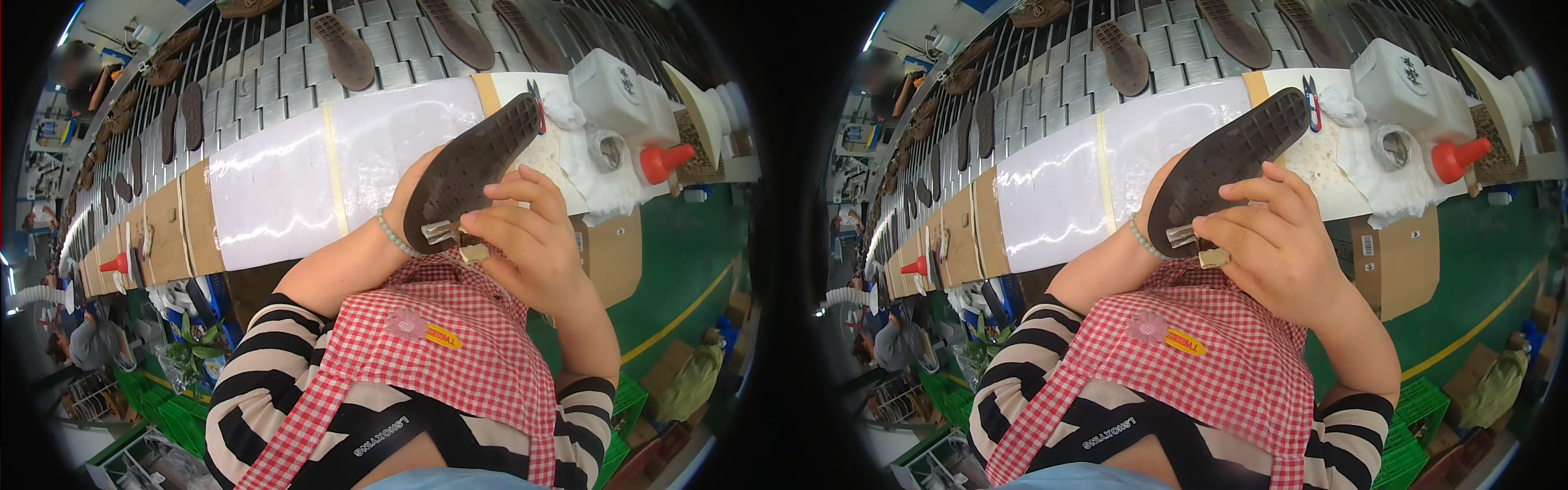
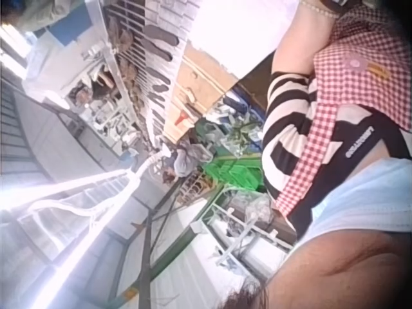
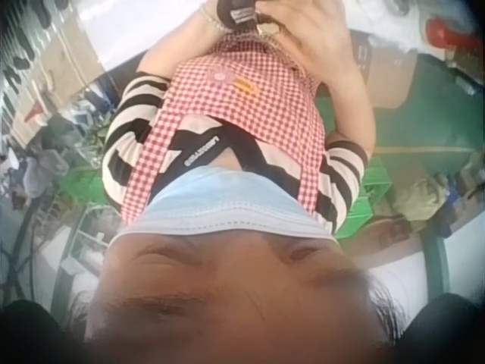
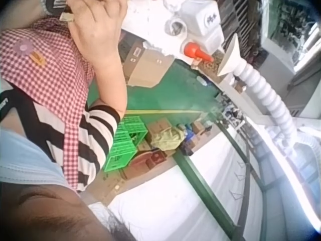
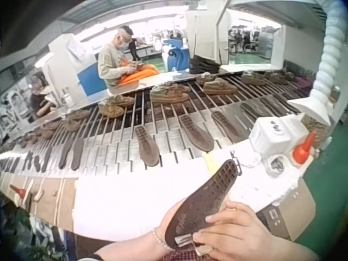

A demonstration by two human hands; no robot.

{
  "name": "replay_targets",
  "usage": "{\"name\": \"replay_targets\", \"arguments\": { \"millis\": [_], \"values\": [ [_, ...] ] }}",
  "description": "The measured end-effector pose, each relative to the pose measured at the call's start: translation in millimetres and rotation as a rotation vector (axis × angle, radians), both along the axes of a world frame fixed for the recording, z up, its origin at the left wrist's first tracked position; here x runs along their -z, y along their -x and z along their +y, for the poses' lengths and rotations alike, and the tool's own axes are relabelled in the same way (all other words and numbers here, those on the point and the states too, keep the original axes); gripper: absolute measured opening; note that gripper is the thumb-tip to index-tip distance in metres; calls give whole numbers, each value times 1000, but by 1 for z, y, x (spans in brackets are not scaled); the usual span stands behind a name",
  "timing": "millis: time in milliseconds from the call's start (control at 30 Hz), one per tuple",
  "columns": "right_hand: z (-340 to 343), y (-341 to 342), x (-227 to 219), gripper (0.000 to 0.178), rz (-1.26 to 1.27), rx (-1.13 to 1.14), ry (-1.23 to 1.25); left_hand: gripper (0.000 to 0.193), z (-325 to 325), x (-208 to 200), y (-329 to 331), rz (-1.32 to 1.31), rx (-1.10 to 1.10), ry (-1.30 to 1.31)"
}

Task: Applying adhesive to the bottom of shoe soles using a brush at a manufacturing station.

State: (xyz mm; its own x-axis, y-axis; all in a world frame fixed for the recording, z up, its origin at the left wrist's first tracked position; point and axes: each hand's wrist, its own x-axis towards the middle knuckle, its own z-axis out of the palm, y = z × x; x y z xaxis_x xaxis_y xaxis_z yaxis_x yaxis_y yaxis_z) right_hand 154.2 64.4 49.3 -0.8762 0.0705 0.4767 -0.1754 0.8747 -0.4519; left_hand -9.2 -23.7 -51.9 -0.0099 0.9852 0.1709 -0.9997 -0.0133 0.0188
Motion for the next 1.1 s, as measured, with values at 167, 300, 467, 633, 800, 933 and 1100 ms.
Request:
{"name": "replay_targets", "arguments": {
  "millis": [167, 300, 467, 633, 800, 933, 1100],
  "values": [
    [12, -13, 1, 45, -69, -98, -4, 43, 8, -15, 0, 140, -31, 217],
    [19, -7, -2, 43, -3, 28, -59, 43, 12, -7, 0, -74, 51, 128],
    [12, -14, 1, 46, -48, -46, -67, 45, 13, -23, 2, 82, -63, 259],
    [-3, -22, 5, 46, 38, 268, 366, 46, 11, -34, 4, -26, -129, 184],
    [-22, -16, 35, 45, 14, 274, 707, 44, 8, -38, 3, 33, -229, 133],
    [-12, -20, 25, 40, 23, 432, 435, 43, 1, -45, 3, 24, -217, 162],
    [-15, -18, 23, 40, 109, 357, 453, 56, -3, -46, -2, 306, -203, 191]
  ]
}}
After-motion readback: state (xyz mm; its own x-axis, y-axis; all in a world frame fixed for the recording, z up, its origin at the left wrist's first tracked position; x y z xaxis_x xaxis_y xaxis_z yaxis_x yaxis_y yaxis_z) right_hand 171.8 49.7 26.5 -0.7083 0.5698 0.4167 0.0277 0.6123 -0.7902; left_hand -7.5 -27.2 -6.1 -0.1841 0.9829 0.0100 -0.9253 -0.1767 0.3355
